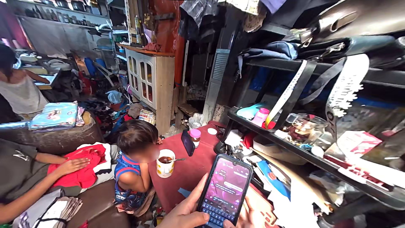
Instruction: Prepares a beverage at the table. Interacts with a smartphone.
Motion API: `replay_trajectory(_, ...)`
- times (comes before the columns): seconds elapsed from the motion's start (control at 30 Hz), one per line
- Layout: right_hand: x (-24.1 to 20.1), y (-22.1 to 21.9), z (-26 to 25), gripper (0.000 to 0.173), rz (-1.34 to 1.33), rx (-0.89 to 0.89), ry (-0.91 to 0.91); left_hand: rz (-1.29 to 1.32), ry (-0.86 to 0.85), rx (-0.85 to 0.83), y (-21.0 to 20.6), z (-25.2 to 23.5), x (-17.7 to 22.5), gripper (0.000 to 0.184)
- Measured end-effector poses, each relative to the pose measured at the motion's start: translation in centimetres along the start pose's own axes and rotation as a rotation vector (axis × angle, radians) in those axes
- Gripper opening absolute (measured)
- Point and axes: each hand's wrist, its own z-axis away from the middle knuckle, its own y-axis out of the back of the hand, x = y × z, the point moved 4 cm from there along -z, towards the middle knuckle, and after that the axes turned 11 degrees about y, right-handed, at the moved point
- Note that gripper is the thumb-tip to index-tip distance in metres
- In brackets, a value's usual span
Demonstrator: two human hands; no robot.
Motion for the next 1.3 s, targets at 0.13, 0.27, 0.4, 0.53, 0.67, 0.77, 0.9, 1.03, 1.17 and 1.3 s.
replay_trajectory(0.13,-0.4,-0.8,-0.2,0.086,0.224,0.042,0.027,-0.019,0.006,-0.001,-0.2,0.0,-0.1,0.083)
replay_trajectory(0.27,-0.3,-1.0,-0.2,0.09,0.29,0.105,0.032,-0.047,0.005,-0.012,-0.4,-0.1,-0.1,0.082)
replay_trajectory(0.4,-0.3,-1.1,-0.1,0.087,0.297,0.119,0.023,-0.068,-0.014,0.016,-0.5,0.0,-0.1,0.078)
replay_trajectory(0.53,0.1,0.1,-0.1,0.085,0.103,-0.017,0.009,-0.076,0.011,0.067,-0.3,-0.1,-0.1,0.073)
replay_trajectory(0.67,0.6,0.7,0.1,0.095,-0.002,-0.094,-0.003,-0.031,0.022,0.076,-0.1,-0.2,-0.2,0.078)
replay_trajectory(0.77,0.5,0.5,0.0,0.097,0.056,-0.095,0.014,-0.04,0.003,0.118,-0.3,-0.2,-0.1,0.083)
replay_trajectory(0.9,0.3,0.0,0.0,0.094,0.106,-0.06,0.026,-0.111,-0.012,0.228,-0.6,-0.2,-0.1,0.091)
replay_trajectory(1.03,0.4,0.1,0.0,0.096,0.08,-0.074,0.046,-0.149,-0.019,0.302,-0.5,-0.4,-0.4,0.089)
replay_trajectory(1.17,0.4,0.3,0.1,0.094,0.063,-0.069,0.014,-0.114,0.0,0.233,-0.6,-0.4,-0.2,0.096)
replay_trajectory(1.3,0.3,0.6,0.0,0.095,-0.021,-0.076,-0.013,-0.133,0.015,0.179,-0.5,-0.4,-0.2,0.106)
